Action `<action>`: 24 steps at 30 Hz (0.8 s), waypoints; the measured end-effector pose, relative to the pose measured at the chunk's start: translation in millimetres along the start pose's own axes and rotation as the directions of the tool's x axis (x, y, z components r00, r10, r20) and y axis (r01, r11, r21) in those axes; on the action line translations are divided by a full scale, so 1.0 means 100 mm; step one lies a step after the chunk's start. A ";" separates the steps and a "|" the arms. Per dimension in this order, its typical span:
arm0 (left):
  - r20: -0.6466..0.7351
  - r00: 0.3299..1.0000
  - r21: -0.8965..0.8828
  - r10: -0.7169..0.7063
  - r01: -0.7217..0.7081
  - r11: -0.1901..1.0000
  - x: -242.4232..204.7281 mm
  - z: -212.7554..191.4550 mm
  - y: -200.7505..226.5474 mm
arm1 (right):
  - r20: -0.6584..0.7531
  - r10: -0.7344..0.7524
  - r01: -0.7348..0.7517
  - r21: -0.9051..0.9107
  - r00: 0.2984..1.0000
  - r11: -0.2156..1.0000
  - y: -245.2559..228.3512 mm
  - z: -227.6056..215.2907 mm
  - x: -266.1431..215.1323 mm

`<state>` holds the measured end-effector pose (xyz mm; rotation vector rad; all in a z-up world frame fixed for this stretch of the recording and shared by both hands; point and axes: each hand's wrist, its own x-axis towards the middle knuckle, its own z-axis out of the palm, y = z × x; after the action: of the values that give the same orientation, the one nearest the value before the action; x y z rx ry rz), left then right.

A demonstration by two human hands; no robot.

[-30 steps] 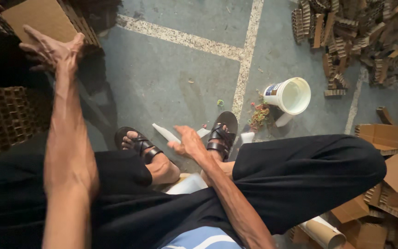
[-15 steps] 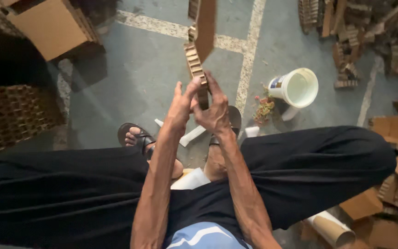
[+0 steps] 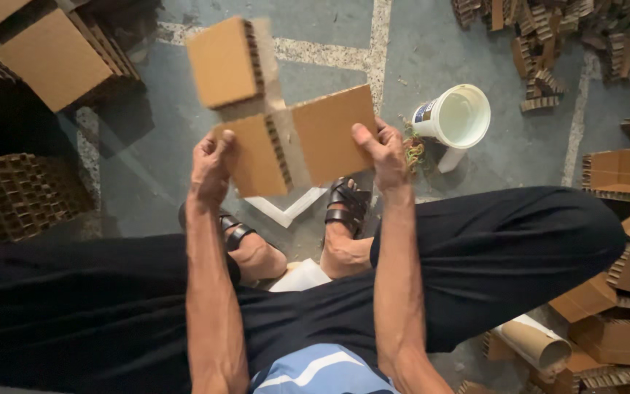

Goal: The person sits on the floor and assembles small corrugated cardboard pieces into a box-like structure. They align the pieces, secure them with rubber bands, and apply a white substance from a bottle to the edges. The person handles multiple cardboard pieces and uses rubber bands and a bottle during the process.

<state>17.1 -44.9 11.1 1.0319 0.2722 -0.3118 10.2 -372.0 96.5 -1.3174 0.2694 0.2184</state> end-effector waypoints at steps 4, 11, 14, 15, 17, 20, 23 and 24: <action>-0.154 0.977 0.293 0.149 -0.099 0.951 -0.01 0.16 -0.27 | -0.257 -0.235 0.108 -0.427 0.937 0.898 0.83 -0.12 0.25; -0.423 0.903 0.312 0.071 0.072 0.947 0.09 -0.21 -0.75 | -0.596 0.245 0.241 0.617 0.764 0.749 1.92 -1.27 0.60; -0.393 0.912 0.285 0.118 -0.001 0.959 0.08 -0.30 -0.83 | -0.798 0.227 0.508 0.545 0.558 0.667 2.04 -1.86 0.66; -0.386 0.915 0.297 0.120 0.000 0.955 0.06 -0.31 -0.84 | -0.819 0.266 0.556 0.548 0.508 0.625 2.03 -2.03 0.65; -0.375 0.918 0.322 0.127 0.000 0.947 0.04 -0.30 -0.82 | -0.843 0.350 0.648 0.539 0.409 0.538 1.98 -2.25 0.64; -0.341 0.928 0.327 0.151 -0.034 0.945 0.05 -0.23 -0.77 | -0.843 0.523 0.631 0.473 0.122 0.615 1.87 -2.45 0.63; -0.397 0.908 0.297 0.131 -0.008 0.955 0.07 -0.15 -0.71 | -0.836 0.530 0.645 0.485 0.143 0.590 1.78 -2.54 0.59; -0.384 0.914 0.284 0.134 -0.022 0.959 0.09 -0.13 -0.68 | -0.800 0.565 0.621 0.550 0.200 0.559 1.76 -2.58 0.60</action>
<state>-1.2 -67.3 -52.1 1.3783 0.5674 -0.0595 -5.5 -580.2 -142.9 -0.1732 1.3458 -0.8914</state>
